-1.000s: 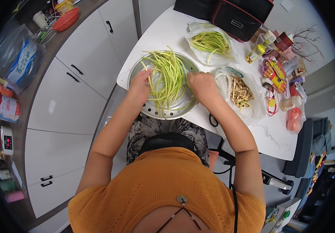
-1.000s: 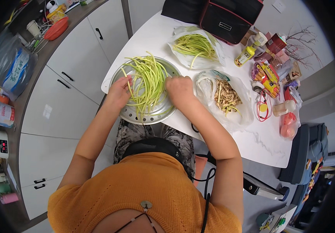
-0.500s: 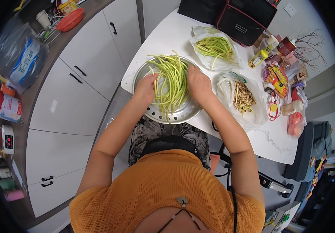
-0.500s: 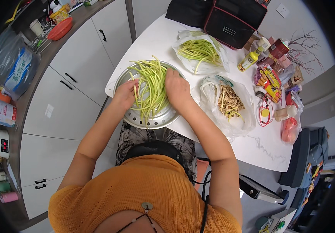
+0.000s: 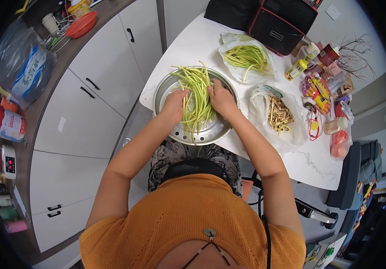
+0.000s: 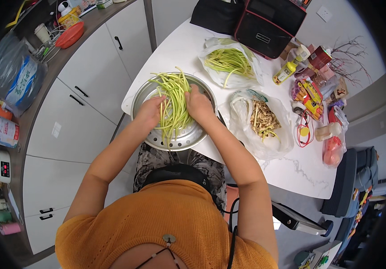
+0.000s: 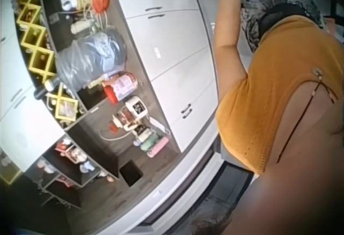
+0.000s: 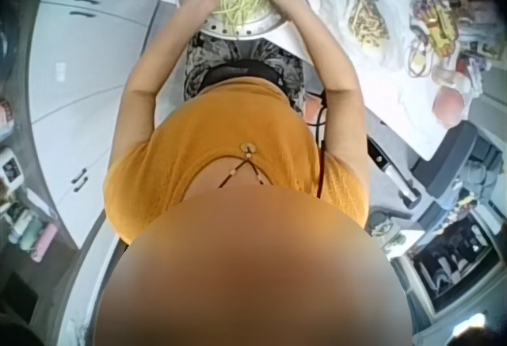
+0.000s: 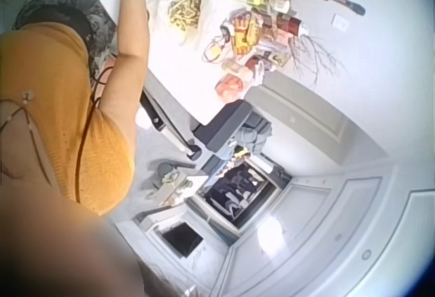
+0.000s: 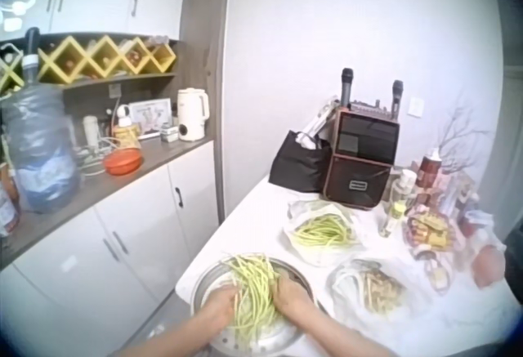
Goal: The person uses scissors to trim the ends of garlic sprouts and then snaps the remaining stems by hand into a metal steamer tray.
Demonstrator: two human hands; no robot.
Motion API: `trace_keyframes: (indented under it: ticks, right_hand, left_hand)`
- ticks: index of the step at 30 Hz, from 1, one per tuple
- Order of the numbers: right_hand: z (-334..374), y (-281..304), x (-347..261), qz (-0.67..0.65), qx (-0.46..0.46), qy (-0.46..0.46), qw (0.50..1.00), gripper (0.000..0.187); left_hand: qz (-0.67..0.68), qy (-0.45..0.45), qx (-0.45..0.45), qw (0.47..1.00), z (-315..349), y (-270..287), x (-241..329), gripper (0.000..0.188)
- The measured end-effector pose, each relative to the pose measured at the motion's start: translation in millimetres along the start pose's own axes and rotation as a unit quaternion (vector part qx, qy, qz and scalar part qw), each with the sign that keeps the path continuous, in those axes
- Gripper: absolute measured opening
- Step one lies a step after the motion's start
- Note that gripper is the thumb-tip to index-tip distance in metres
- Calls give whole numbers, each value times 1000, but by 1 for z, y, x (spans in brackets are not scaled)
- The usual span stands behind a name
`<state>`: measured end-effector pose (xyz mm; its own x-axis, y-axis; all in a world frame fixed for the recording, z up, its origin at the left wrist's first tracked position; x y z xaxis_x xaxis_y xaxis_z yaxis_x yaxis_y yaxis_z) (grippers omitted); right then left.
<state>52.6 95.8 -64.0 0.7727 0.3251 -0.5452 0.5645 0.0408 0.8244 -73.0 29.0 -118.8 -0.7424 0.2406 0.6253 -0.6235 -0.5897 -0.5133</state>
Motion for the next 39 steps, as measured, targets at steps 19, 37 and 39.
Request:
trace_keyframes:
  ticks: [19,37,39]
  right_hand:
    - [8,-40,-6,-454,-139,-174,863,63]
    - [3,-46,10,-402,-110,-144,897,46]
    - [4,-36,0,-387,-130,-111,906,49]
  left_hand:
    - [33,27,-25,999,-18,-8,-22,24]
    - [-2,44,-38,998,-21,-16,-28,30]
    - [11,40,-54,998,-17,-24,-26,30]
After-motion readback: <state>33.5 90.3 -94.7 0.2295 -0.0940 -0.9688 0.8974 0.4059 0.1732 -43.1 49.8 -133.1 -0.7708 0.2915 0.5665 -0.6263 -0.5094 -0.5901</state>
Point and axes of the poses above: each hand's wrist, its own z-axis away from the middle knuckle, its own y-axis out of the back of the hand, x = y × z, the point moved 10 cm from there along -z, towards the middle knuckle, and after that the axes turned 11 degrees about x, right-handed, at the moved point
